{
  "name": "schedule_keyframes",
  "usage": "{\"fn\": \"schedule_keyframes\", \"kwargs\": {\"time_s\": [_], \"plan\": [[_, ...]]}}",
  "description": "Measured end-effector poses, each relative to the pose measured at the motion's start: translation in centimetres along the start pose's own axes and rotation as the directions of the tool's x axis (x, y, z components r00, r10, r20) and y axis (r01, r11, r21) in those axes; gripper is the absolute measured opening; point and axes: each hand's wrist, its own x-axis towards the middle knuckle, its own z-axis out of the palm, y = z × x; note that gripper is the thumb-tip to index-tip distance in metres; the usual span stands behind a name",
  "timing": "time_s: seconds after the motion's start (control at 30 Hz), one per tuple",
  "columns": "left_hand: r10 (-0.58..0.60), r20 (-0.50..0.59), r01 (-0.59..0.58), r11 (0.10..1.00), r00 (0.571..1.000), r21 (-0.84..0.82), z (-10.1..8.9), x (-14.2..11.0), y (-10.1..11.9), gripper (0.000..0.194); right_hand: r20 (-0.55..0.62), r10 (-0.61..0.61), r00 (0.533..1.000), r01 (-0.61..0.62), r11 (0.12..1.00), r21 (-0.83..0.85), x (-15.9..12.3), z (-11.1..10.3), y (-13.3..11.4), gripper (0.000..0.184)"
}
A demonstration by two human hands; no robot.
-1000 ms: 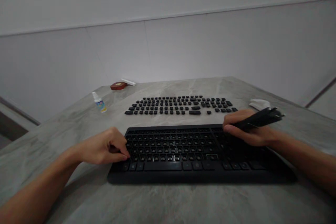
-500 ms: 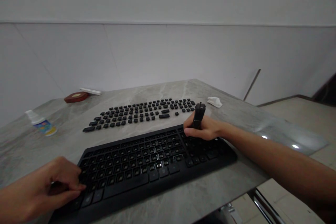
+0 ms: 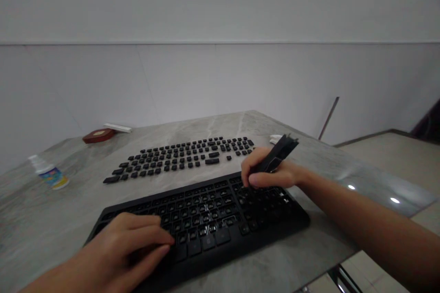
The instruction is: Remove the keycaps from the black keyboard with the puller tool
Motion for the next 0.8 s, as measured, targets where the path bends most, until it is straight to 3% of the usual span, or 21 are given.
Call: {"fn": "schedule_keyframes", "kwargs": {"time_s": [0.07,0.13,0.2,0.3,0.4,0.47,0.8], "plan": [[0.049,0.118,-0.050,0.999,0.992,0.007,1.0,3.9,2.1,0.019,0.158,-0.030,0.987,0.025,0.999,0.031,0.2,0.9,-0.1,0.026],[0.060,0.173,-0.069,0.996,0.983,0.050,2.1,7.9,2.3,0.019,0.267,-0.020,0.964,0.012,1.000,0.029,0.1,1.8,-0.2,0.023],[-0.017,0.101,-0.003,0.981,0.995,0.193,3.3,11.5,0.6,0.018,0.296,-0.013,0.955,0.012,1.000,0.007,0.0,2.3,-0.1,0.021],[-0.077,-0.136,0.114,0.951,0.988,0.286,4.8,15.0,-3.7,0.011,0.262,-0.028,0.965,0.029,1.000,-0.002,-0.1,2.5,0.2,0.021],[-0.069,-0.188,0.122,0.951,0.980,0.285,6.0,15.9,-6.9,0.011,0.239,-0.032,0.971,0.032,0.999,0.001,-0.1,2.5,0.4,0.021],[-0.040,-0.163,0.085,0.957,0.986,0.277,6.6,15.6,-7.9,0.011,0.237,-0.023,0.971,0.026,1.000,-0.006,0.0,2.5,0.3,0.021],[0.023,-0.102,0.004,0.967,0.995,0.256,8.2,15.8,-8.9,0.017,0.266,-0.016,0.964,0.019,1.000,-0.006,0.2,3.1,0.7,0.020]]}}
